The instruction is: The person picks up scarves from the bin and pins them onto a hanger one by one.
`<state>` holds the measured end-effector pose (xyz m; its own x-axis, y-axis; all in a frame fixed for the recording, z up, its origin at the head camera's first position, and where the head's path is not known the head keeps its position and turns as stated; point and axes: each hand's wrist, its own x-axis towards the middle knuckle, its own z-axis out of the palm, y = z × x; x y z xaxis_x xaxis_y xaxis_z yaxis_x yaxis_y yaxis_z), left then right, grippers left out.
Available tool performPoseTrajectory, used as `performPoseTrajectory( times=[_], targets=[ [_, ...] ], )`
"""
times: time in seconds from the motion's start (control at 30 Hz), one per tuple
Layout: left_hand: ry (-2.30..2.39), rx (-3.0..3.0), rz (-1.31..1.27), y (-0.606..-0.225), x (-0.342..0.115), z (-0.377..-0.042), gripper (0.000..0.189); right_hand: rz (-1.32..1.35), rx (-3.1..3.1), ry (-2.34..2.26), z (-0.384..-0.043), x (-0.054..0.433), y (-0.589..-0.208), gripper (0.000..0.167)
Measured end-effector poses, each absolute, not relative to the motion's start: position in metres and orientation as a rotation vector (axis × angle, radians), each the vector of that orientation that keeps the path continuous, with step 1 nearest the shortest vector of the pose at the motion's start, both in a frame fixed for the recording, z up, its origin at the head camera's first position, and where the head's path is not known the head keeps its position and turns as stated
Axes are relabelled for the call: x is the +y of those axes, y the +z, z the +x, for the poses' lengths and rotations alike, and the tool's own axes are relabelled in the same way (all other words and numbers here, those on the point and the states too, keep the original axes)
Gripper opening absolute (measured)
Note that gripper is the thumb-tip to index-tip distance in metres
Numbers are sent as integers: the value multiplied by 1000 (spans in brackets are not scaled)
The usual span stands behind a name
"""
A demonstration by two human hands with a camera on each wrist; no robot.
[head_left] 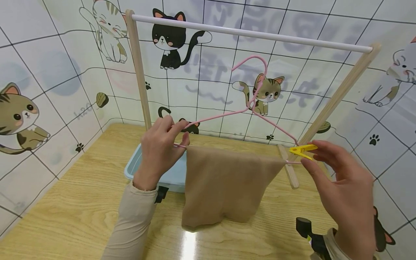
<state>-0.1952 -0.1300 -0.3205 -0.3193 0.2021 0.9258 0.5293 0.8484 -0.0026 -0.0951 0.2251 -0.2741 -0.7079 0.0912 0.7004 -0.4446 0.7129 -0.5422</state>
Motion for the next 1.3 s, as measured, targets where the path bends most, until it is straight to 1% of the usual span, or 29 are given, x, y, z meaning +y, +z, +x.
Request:
performPoseTrajectory(
  times=[0.27,0.53,0.67,0.83,1.13,1.3],
  targets=[
    [-368,-1893,-545,-321,-128,-195,21,330,-2201,1055,-93,217,-272,59],
    [-374,-1889,-556,-320,-127,-195,20,451,-2076,1333,-92,215,-274,53],
    [-369,-1894,-558,-320,-127,-195,19,478,-2047,1316,-96,211,-277,50],
    [-350,-1893,-557,-320,-126,-194,18,523,-1995,1428,-104,203,-280,48],
    [-355,-1884,-577,-322,-123,-195,20,628,-2027,1424,-116,179,-282,47],
    [-354,-1887,-577,-321,-123,-195,19,599,-2102,1362,-118,165,-279,43]
  ],
)
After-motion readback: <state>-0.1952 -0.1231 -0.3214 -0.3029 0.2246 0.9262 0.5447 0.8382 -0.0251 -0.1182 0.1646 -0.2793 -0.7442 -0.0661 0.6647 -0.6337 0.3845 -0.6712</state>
